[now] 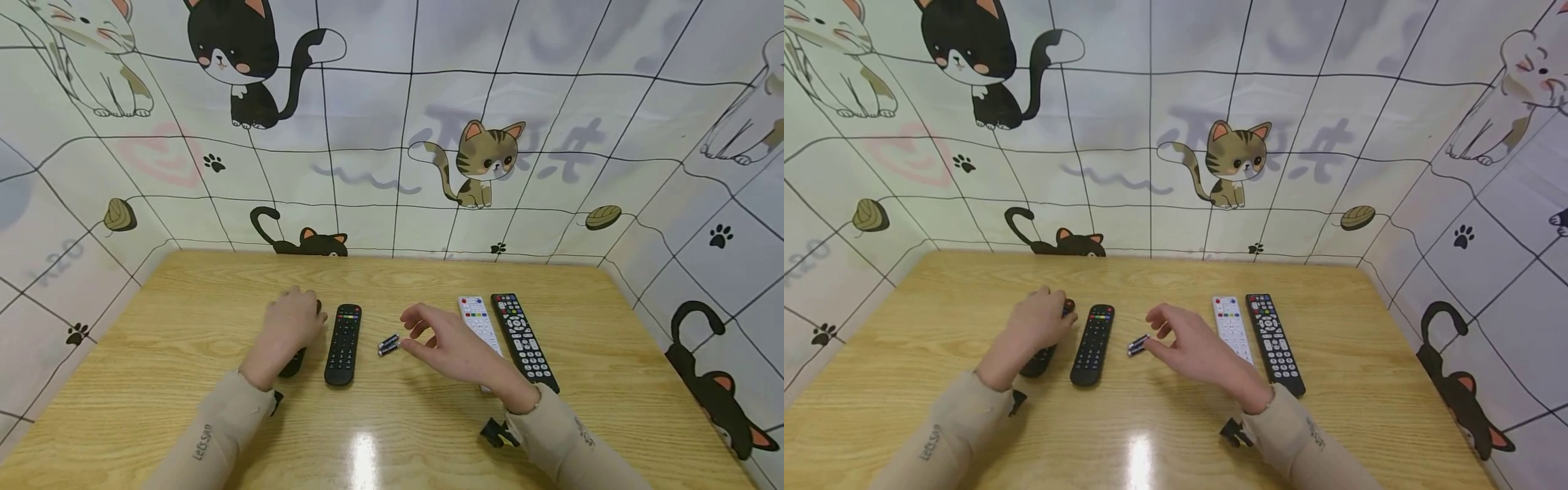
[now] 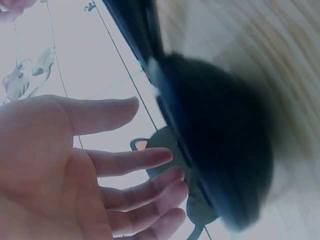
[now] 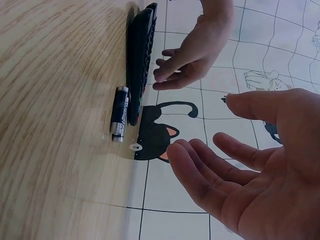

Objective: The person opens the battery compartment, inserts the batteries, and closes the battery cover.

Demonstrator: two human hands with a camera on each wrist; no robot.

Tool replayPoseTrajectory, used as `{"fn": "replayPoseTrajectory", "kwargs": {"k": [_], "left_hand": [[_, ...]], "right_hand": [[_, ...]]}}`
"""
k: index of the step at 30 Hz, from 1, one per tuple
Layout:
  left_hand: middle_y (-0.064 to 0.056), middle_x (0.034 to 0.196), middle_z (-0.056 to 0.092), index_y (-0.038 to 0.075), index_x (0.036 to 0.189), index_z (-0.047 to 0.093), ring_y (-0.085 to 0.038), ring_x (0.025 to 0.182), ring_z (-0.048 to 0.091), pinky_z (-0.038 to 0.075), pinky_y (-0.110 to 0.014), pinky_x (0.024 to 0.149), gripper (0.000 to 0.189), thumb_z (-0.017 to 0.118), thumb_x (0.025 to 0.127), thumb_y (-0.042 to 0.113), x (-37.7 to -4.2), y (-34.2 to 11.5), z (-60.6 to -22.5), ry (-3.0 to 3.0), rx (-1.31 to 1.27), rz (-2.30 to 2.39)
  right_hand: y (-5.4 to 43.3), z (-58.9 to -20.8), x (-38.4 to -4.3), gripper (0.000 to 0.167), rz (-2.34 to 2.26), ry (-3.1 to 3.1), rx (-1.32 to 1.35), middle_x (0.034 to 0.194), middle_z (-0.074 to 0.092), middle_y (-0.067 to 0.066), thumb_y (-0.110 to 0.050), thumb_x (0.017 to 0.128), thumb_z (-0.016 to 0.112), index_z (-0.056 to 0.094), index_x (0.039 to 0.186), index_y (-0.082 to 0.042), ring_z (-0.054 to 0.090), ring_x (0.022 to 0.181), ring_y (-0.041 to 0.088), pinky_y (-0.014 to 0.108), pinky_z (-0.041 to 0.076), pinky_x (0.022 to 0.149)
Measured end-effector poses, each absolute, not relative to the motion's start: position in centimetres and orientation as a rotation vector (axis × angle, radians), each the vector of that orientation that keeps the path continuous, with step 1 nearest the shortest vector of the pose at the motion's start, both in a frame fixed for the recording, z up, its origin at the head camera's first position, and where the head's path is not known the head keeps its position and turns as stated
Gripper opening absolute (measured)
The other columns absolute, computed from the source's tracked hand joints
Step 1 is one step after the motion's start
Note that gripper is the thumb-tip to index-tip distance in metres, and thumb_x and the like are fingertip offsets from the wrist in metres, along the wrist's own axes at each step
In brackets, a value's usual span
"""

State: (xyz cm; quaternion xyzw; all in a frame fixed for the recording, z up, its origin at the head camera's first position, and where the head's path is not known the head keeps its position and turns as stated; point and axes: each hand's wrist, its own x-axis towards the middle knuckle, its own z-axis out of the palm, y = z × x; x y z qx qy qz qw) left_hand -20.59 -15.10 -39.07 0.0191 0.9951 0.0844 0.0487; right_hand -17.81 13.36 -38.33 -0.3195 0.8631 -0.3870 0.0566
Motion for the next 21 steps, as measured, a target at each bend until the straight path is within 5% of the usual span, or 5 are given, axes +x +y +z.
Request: {"fn": "replayPoseTrajectory", "kwargs": {"k": [5, 11, 21], "left_hand": [[-0.03, 0.109, 0.058, -0.013, 0.121, 0.062, -0.047, 0.104, 0.059, 0.055, -0.059, 0.079, 0.049, 0.068, 0.099, 0.03, -20.8, -15.7, -39.2, 3.04, 0.027, 0.214], [-0.028, 0.1, 0.058, -0.014, 0.121, 0.06, -0.042, 0.091, 0.061, 0.056, -0.054, 0.069, 0.053, 0.073, 0.095, 0.031, -20.8, -16.0, -39.3, 3.02, -0.013, 0.255], [-0.018, 0.079, 0.057, -0.015, 0.11, 0.059, -0.028, 0.065, 0.059, 0.053, -0.038, 0.052, 0.042, 0.073, 0.091, 0.021, -20.9, -16.3, -39.6, 2.99, 0.027, 0.33]], "right_hand": [[13.5, -38.2, -17.8, 0.027, -1.163, 2.621, -0.966, 0.113, 0.065, 0.005, -0.018, 0.101, 0.069, 0.062, 0.125, -0.007, 0.065, 0.1, 0.017, 0.034, 0.057, 0.078], [13.6, -38.2, -17.7, 0.028, -1.166, 2.613, -0.958, 0.114, 0.065, 0.006, -0.018, 0.101, 0.068, 0.061, 0.126, -0.007, 0.064, 0.1, 0.018, 0.04, 0.058, 0.079], [13.7, -38.2, -17.8, 0.028, -1.159, 2.615, -0.96, 0.113, 0.065, 0.008, -0.021, 0.101, 0.069, 0.061, 0.125, -0.006, 0.064, 0.099, 0.018, 0.033, 0.057, 0.078]]}}
